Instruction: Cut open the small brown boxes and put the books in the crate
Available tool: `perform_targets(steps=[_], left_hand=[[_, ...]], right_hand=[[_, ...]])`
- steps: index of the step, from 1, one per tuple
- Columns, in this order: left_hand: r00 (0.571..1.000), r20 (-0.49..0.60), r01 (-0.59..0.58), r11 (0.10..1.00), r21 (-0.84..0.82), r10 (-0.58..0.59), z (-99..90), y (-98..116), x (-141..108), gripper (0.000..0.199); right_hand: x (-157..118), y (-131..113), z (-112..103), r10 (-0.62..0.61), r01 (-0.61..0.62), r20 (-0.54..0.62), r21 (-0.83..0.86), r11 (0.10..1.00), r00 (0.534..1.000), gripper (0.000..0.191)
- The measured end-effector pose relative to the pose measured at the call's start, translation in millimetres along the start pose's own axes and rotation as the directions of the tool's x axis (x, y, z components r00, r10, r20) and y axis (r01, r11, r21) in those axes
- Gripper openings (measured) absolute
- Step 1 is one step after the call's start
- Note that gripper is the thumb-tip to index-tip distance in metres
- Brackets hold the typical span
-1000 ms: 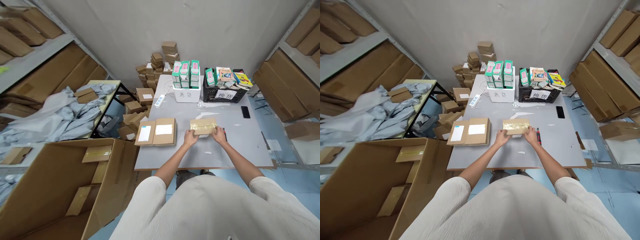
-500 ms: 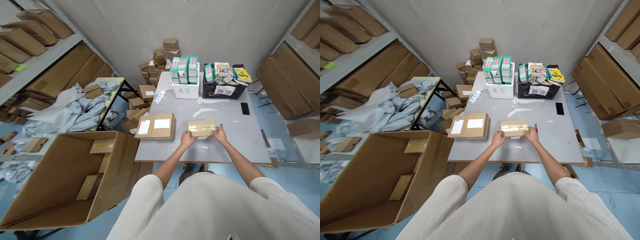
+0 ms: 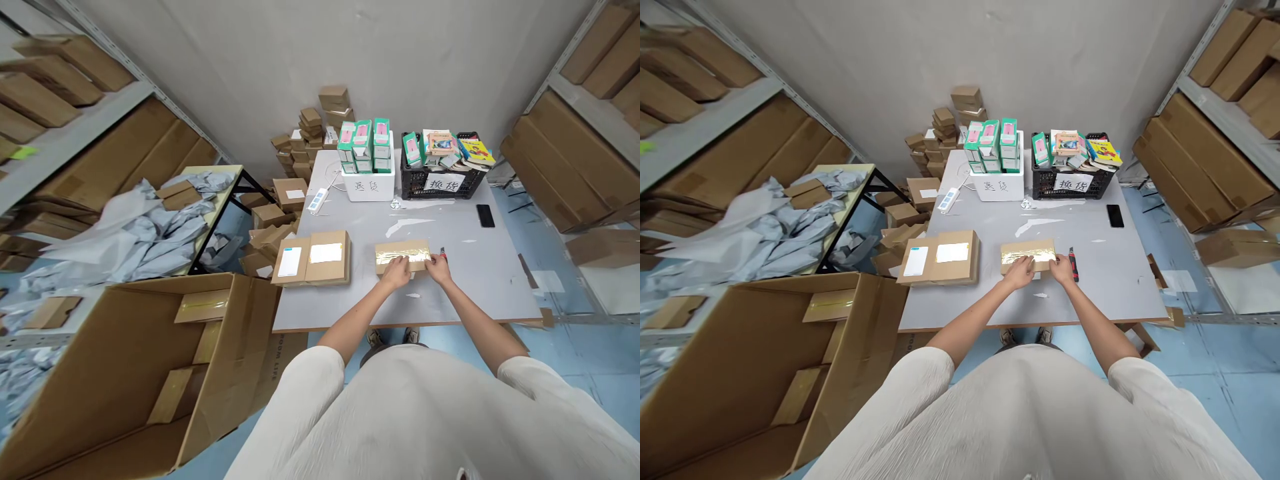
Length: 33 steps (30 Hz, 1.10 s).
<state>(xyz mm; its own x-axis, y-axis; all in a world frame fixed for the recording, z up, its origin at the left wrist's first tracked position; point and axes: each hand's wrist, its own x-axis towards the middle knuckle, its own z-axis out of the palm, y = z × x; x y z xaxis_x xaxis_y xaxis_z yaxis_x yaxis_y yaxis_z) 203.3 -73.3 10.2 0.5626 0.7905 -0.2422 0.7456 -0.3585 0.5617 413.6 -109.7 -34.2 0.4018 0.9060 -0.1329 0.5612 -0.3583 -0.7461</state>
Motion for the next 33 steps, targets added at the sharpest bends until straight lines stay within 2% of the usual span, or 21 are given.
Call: perform_targets(steps=[5,13,17,19,21,25,28,31,33], left_hand=[[1.000,-0.012,0.000,1.000,0.012,0.000,-10.7,-18.3,-7.5,0.046],[1.000,-0.022,-0.010,0.992,-0.124,0.007,-29.8,-48.4,-14.4,0.048],[0.988,-0.104,0.089,0.976,-0.200,-0.112,-37.7,-44.5,-15.2,0.042],[0.976,-0.165,0.097,0.963,-0.252,-0.142,-43.9,-37.3,-13.6,0.042],[0.959,-0.225,0.102,0.952,-0.289,-0.171,-51.4,-29.7,-11.2,0.044],[0.911,-0.278,0.211,0.925,-0.316,-0.303,-66.9,-23.8,-9.3,0.052],[0.889,-0.279,0.264,0.904,-0.337,-0.363,-75.3,-30.5,-13.8,0.051],[0.880,-0.274,0.275,0.886,-0.373,-0.388,-79.0,-40.4,-20.3,0.051],[0.881,-0.275,0.264,0.883,-0.389,-0.385,-79.2,-45.3,-22.7,0.052]], right_hand=[[-5.9,-21.1,5.8,0.003,-0.001,-0.044,0.032,0.999,0.999,0.044],[-6.9,-43.5,6.4,0.003,-0.001,-0.057,0.040,0.999,0.998,0.042],[-8.8,-58.5,14.9,-0.072,0.077,-0.055,0.086,0.993,0.996,0.037],[-10.7,-67.9,23.7,-0.141,0.144,-0.039,0.131,0.981,0.989,0.039],[-12.5,-76.6,33.4,-0.215,0.211,0.002,0.182,0.960,0.977,0.041],[-11.5,-83.5,46.0,-0.310,0.278,0.093,0.256,0.926,0.946,0.043],[-7.2,-77.1,47.2,-0.227,0.208,0.078,0.197,0.958,0.971,0.043],[-3.7,-67.6,47.0,-0.016,0.008,0.061,0.121,0.993,0.998,0.061],[-2.7,-63.8,47.6,0.051,-0.068,0.119,0.146,0.987,0.992,0.073]])
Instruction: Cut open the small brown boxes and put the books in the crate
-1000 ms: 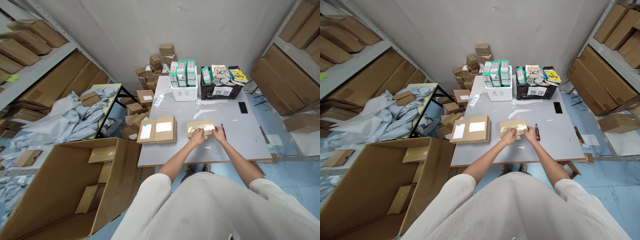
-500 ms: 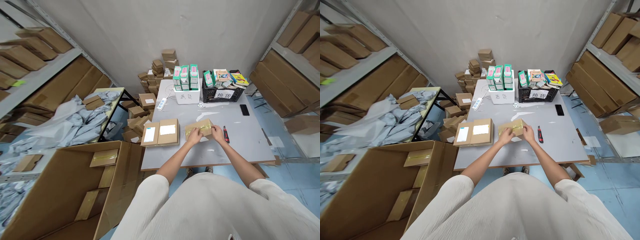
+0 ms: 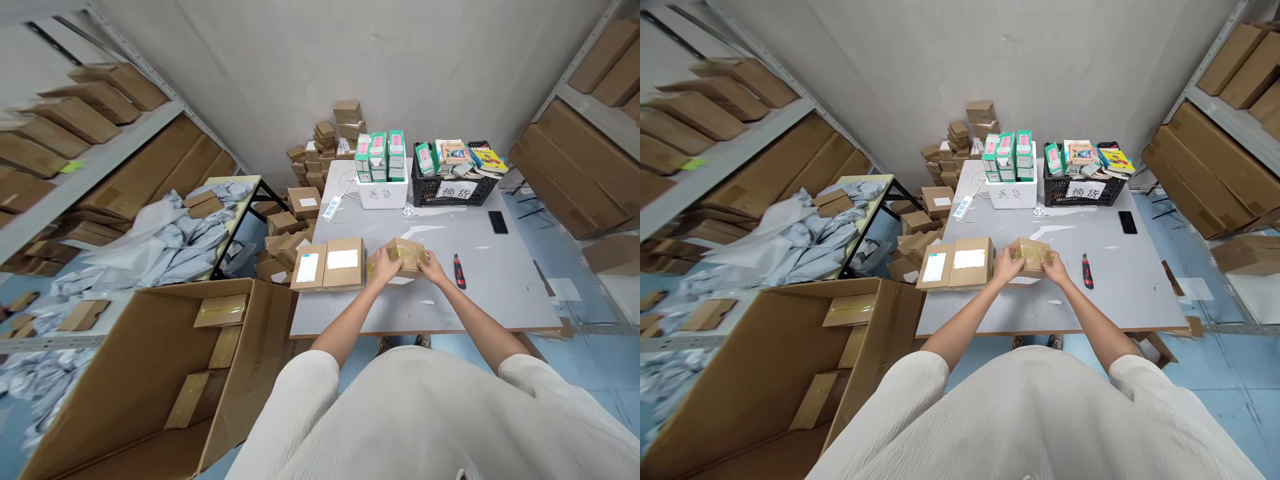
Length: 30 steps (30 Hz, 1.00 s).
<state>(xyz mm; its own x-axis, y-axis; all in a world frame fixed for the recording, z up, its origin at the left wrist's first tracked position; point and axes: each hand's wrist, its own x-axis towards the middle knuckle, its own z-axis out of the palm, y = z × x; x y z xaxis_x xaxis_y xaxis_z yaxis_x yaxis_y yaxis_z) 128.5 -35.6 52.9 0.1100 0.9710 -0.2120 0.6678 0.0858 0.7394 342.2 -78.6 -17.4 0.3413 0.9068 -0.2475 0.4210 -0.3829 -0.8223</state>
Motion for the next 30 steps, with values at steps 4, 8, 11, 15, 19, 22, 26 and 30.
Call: perform_targets(steps=[4,8,11,15,19,22,26,30], left_hand=[[0.998,-0.011,-0.055,0.998,-0.025,0.055,4.0,-2.2,2.7,0.053],[0.994,-0.016,-0.107,0.990,-0.088,0.106,18.8,4.4,7.0,0.067],[0.992,-0.005,-0.122,0.984,-0.127,0.123,34.0,11.2,8.9,0.080],[0.989,0.043,-0.131,0.979,-0.155,0.139,49.6,15.4,10.7,0.085],[0.991,0.061,-0.117,0.989,-0.089,0.122,50.7,14.9,11.2,0.088],[0.986,0.003,-0.165,0.983,0.084,0.166,46.2,17.5,7.4,0.087],[0.949,0.098,-0.313,0.930,0.195,0.299,44.5,28.2,-1.5,0.063],[0.954,0.129,-0.291,0.937,0.191,0.270,45.4,41.3,-5.7,0.054]], right_hand=[[-0.4,-0.4,-3.2,-0.031,0.030,0.014,0.038,0.999,0.999,0.075],[-1.6,-4.5,-18.2,-0.084,0.083,-0.080,-0.013,0.996,0.993,0.068],[-1.5,-4.9,-34.3,-0.114,0.108,-0.126,-0.057,0.993,0.985,0.064],[-2.1,-1.4,-51.5,-0.127,0.114,-0.176,-0.085,0.990,0.976,0.062],[-6.0,-0.6,-54.2,-0.156,0.153,-0.144,-0.034,0.988,0.977,0.062],[-9.6,-5.5,-49.2,-0.191,0.196,-0.084,0.045,0.980,0.978,0.061],[-11.8,-15.1,-43.8,-0.194,0.201,-0.090,0.083,0.976,0.977,0.057],[-9.6,-25.8,-36.2,-0.187,0.199,-0.088,0.160,0.967,0.978,0.057]])
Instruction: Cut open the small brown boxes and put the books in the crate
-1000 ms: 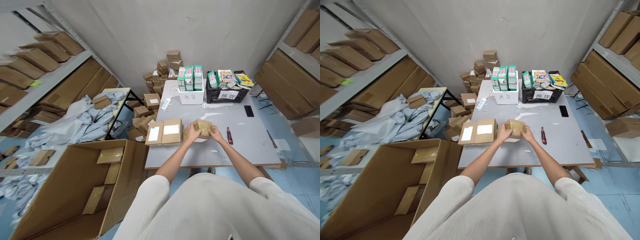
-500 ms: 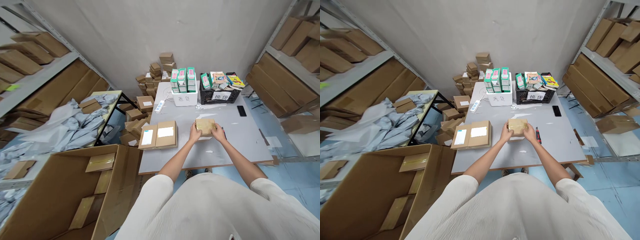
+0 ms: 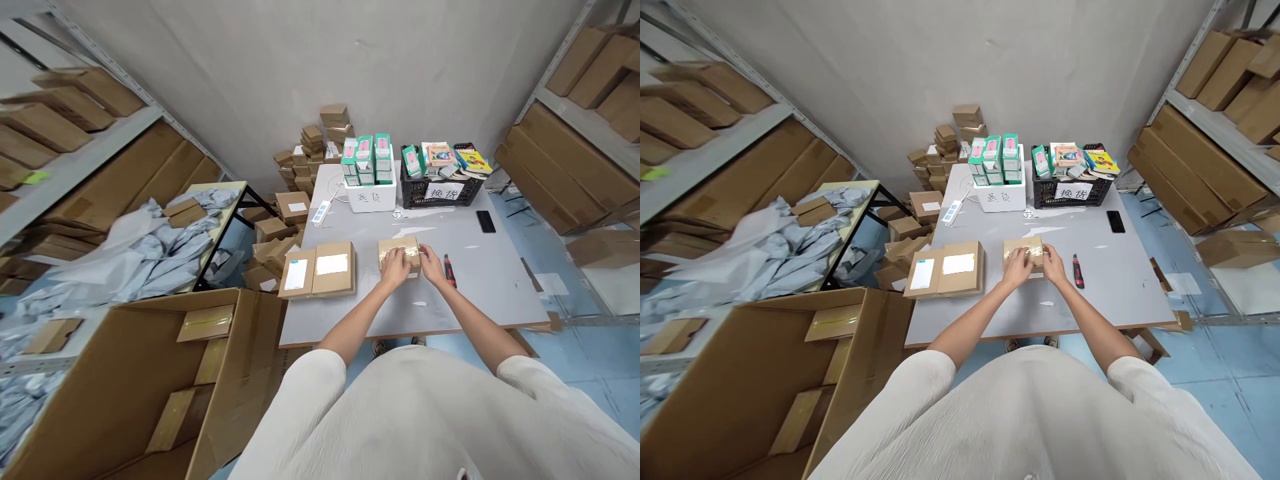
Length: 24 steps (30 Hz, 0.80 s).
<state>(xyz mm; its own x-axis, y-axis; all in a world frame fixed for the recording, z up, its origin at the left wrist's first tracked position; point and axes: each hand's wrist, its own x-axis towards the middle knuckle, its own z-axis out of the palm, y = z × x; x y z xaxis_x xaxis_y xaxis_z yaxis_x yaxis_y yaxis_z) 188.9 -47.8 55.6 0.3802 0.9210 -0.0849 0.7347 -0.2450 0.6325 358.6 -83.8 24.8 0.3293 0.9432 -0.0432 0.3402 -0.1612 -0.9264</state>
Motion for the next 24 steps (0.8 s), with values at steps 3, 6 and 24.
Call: perform_targets(steps=[3,6,24], left_hand=[[0.991,-0.049,0.122,0.992,0.018,-0.121,-7.1,2.5,2.4,0.062],[0.978,-0.073,0.200,0.979,0.041,-0.197,-20.3,-5.5,4.0,0.069],[0.958,-0.101,0.262,0.961,-0.086,-0.270,-49.8,-61.2,0.0,0.068]], right_hand=[[6.2,-6.3,15.5,-0.001,-0.007,0.072,0.111,0.994,0.997,0.059],[14.5,-7.2,33.6,-0.014,-0.030,0.181,0.236,0.971,0.983,0.060],[30.2,52.6,50.7,0.300,-0.300,0.019,0.155,0.941,0.954,0.061]])
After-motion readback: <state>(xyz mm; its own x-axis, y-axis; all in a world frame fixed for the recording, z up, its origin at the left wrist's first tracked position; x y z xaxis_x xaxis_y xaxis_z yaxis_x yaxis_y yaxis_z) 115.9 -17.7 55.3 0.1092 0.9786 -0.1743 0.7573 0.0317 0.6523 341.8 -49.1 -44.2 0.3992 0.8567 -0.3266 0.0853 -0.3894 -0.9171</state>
